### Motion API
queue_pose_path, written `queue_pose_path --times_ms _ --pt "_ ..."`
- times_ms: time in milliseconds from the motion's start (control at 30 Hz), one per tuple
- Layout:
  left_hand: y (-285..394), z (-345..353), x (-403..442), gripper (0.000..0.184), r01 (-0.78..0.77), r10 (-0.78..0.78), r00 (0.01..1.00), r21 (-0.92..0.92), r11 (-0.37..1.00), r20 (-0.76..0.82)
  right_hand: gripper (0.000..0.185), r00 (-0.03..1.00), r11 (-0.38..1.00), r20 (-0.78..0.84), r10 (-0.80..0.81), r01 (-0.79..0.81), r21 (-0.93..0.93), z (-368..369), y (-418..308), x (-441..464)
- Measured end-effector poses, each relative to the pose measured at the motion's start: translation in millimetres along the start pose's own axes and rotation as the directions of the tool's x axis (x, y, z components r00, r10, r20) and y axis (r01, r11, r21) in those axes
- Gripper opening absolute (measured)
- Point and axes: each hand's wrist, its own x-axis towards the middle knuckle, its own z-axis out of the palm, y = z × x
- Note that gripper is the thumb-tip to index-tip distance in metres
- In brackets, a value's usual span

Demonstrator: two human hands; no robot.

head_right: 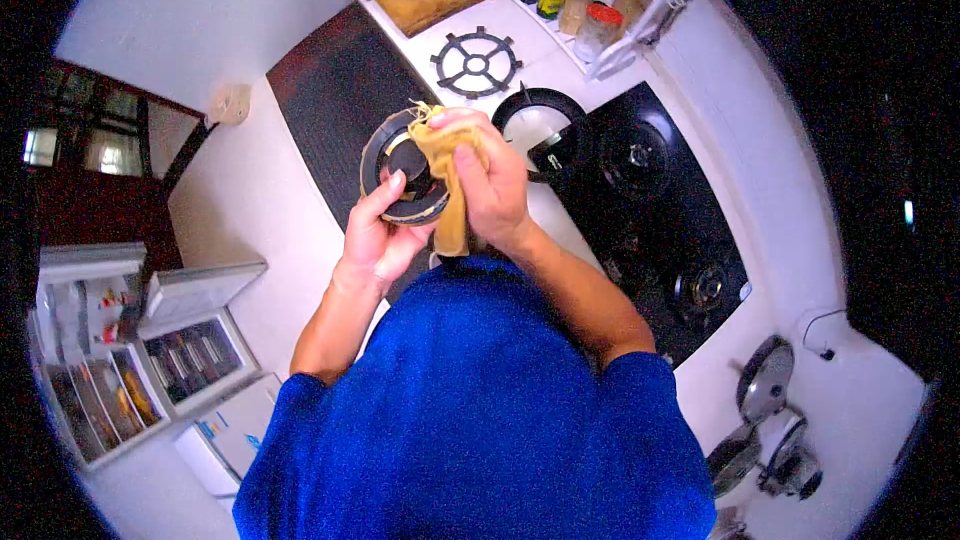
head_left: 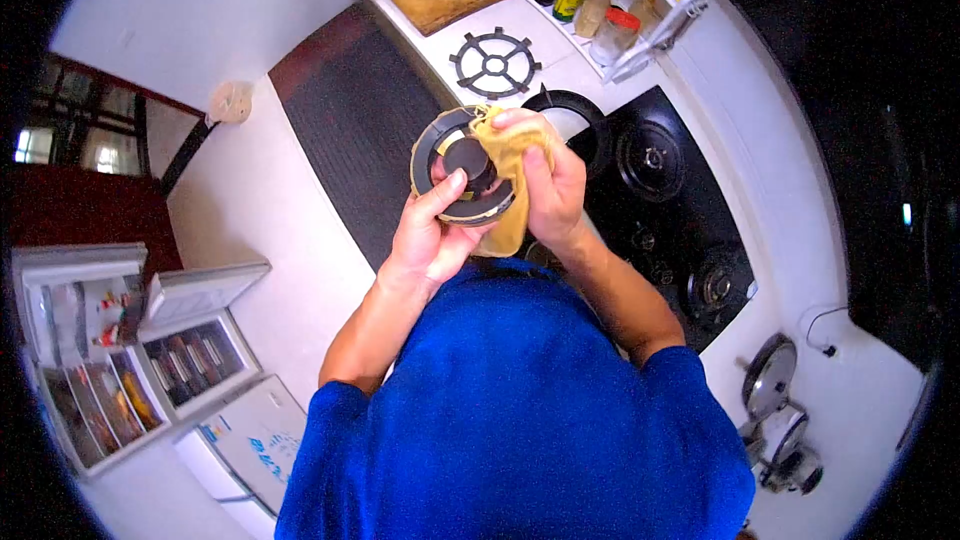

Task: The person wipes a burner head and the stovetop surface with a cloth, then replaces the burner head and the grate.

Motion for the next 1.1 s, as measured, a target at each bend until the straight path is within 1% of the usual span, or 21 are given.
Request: queue_pose_path --times_ms 33,100,167,200,233,267,433,500,567,633,667,700,733,767,833,900,967,1000,1033,1067,1100 --pt "1 4 0 0.044 0.015 -0.015 1.0 0.02 1.0 0.006 0.027 1.0 1.0 -0.023 -0.011 0.011 0.001 1 -2 -1" --pt "2 13 0 0.046 -0.007 0.007 0.999 -0.021 1.0 0.034 0.033 0.965 0.921 -0.024 0.26 -0.241 0.305 4 -8 -1" --pt "-2 17 6 0.046 0.031 -0.029 0.999 -0.075 0.997 0.033 0.033 1.0 0.999 -0.017 -0.018 0.019 0.041 3 -3 -1" --pt "-5 17 8 0.046 0.007 -0.013 0.999 -0.101 0.995 -0.051 0.029 0.973 0.949 0.075 -0.216 0.228 -0.217 0 -7 -1" --pt "-5 19 12 0.045 -0.022 0.006 0.991 -0.124 0.992 -0.131 0.025 0.903 0.79 0.213 -0.373 0.43 -0.437 -2 -11 2" --pt "-5 21 15 0.042 -0.049 0.035 0.991 -0.104 0.993 -0.129 0.017 0.895 0.76 0.225 -0.385 0.446 -0.473 0 -11 3" --pt "-2 8 17 0.038 0.024 -0.028 0.997 -0.061 0.998 -0.077 0.013 0.915 0.795 0.195 -0.355 0.404 -0.452 -4 -1 1" --pt "-8 12 16 0.039 -0.059 0.06 0.995 0.014 0.998 -0.074 0.017 0.975 0.949 -0.022 -0.221 0.21 -0.236 -6 6 2" --pt "-10 18 14 0.041 -0.081 0.085 0.992 0.045 0.996 -0.097 0.02 0.975 0.939 -0.019 -0.221 0.208 -0.274 -7 7 2" --pt "-8 23 16 0.042 -0.068 0.066 0.994 -0.014 0.998 -0.087 0.018 0.98 0.99 -0.161 -0.12 0.107 -0.087 2 0 10" --pt "-8 28 16 0.044 -0.075 0.073 0.996 -0.033 0.997 -0.06 0.02 0.976 0.97 -0.213 0.05 0.003 0.242 8 -5 12" --pt "-9 27 16 0.044 -0.074 0.072 0.996 -0.03 0.997 -0.061 0.02 0.975 0.97 -0.215 0.05 0.005 0.244 6 -9 12" --pt "-9 24 17 0.045 -0.056 0.052 0.997 -0.056 0.997 -0.063 0.02 0.974 0.973 -0.113 -0.196 0.179 -0.145 2 -12 13" --pt "-8 23 18 0.045 -0.04 0.035 0.997 -0.081 0.996 -0.065 0.02 0.923 0.795 0.074 -0.377 0.364 -0.485 -2 -13 14" --pt "-7 23 17 0.045 -0.046 0.044 0.998 -0.055 0.997 -0.04 0.02 0.901 0.753 0.143 -0.409 0.422 -0.506 -7 -2 14" --pt "-11 18 17 0.047 -0.113 0.118 0.992 0.102 0.988 -0.041 0.027 0.995 0.973 -0.012 -0.097 0.093 -0.21 -8 5 10" --pt "-8 10 17 0.049 -0.081 0.087 0.993 0.093 0.992 -0.073 0.029 0.992 0.985 -0.043 -0.117 0.11 -0.134 -6 12 16" --pt "-6 6 20 0.048 -0.024 0.022 0.998 -0.019 1.0 -0.064 0.028 0.989 0.994 -0.141 0.039 -0.024 0.11 -3 12 18" --pt "-4 5 22 0.047 0.03 -0.036 0.998 -0.129 0.991 -0.043 0.028 0.96 0.925 -0.193 0.205 -0.126 0.358 -2 10 22" --pt "-5 5 19 0.052 0.075 -0.07 0.996 -0.117 0.99 0.051 0.035 0.921 0.823 -0.226 0.317 -0.148 0.549 -5 6 28" --pt "-11 7 18 0.056 0.032 -0.034 0.999 -0.09 0.995 -0.022 0.041 0.92 0.747 -0.083 0.384 -0.257 0.613 -21 2 26"
